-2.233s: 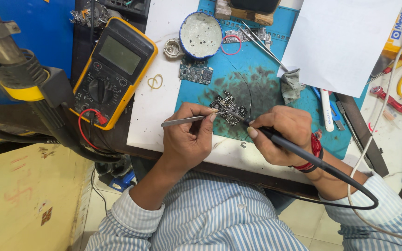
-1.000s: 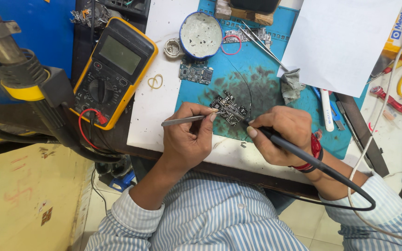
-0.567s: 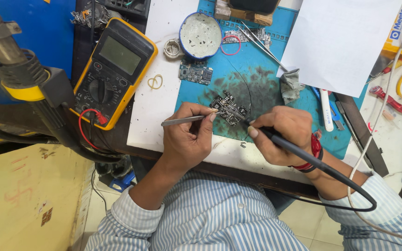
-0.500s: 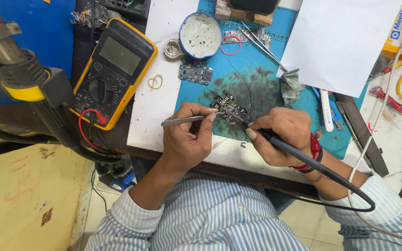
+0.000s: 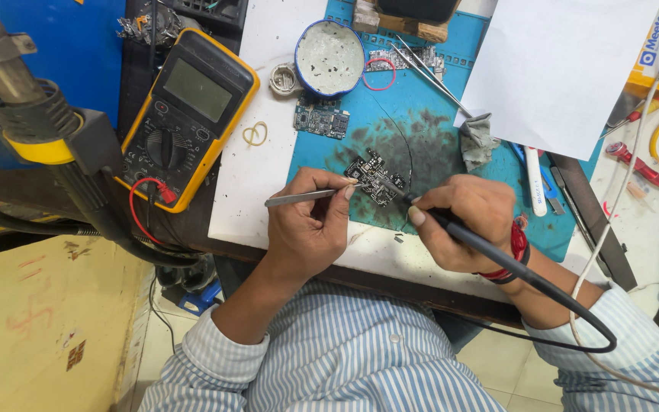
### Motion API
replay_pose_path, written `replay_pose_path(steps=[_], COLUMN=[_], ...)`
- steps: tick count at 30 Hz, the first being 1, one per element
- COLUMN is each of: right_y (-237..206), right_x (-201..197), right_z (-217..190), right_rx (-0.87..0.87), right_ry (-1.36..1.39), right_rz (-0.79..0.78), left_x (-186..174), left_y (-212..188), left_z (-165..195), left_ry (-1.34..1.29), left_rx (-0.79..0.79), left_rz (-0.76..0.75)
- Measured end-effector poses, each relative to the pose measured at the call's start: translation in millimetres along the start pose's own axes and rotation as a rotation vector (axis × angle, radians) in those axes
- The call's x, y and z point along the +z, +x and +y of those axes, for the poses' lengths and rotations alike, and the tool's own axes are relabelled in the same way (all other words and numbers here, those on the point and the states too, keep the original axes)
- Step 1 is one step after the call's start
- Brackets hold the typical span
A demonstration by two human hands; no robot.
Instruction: The person uses a soldering iron and tweezers to apply solder to multiple points on a small circuit board. The hands hold the board steady while the iron melts solder onto specific pads. The task continues across the clip without visible completion.
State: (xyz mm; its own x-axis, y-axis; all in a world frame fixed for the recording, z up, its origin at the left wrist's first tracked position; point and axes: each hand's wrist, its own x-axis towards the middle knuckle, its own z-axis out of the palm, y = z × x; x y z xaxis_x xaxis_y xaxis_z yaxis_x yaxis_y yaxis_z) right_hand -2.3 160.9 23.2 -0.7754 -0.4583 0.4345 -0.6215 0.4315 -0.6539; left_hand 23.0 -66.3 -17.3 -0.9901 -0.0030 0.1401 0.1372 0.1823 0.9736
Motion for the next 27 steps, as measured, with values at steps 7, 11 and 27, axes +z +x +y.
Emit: replay_pose_path(steps=[7, 11, 27], right_y=[-5.8, -7.9, 22.2], right_x=[3.4, 3.0, 47.5], right_z=[-4.7, -8.3, 8.1], right_rx=[0.006, -0.018, 0.007], right_ry=[-0.012, 0.000, -0.194], right_rz=[0.019, -0.014, -0.019], left_x=[-1.5, -1.3, -37.6], left_y=[-8.8, -13.3, 15.2], left_z=[-0.1, -0.7, -28.4], left_ry=[-0.022, -0.003, -0.029], left_rx=[-0.005, 0.001, -0.013], left_rz=[0.002, -0.001, 0.003])
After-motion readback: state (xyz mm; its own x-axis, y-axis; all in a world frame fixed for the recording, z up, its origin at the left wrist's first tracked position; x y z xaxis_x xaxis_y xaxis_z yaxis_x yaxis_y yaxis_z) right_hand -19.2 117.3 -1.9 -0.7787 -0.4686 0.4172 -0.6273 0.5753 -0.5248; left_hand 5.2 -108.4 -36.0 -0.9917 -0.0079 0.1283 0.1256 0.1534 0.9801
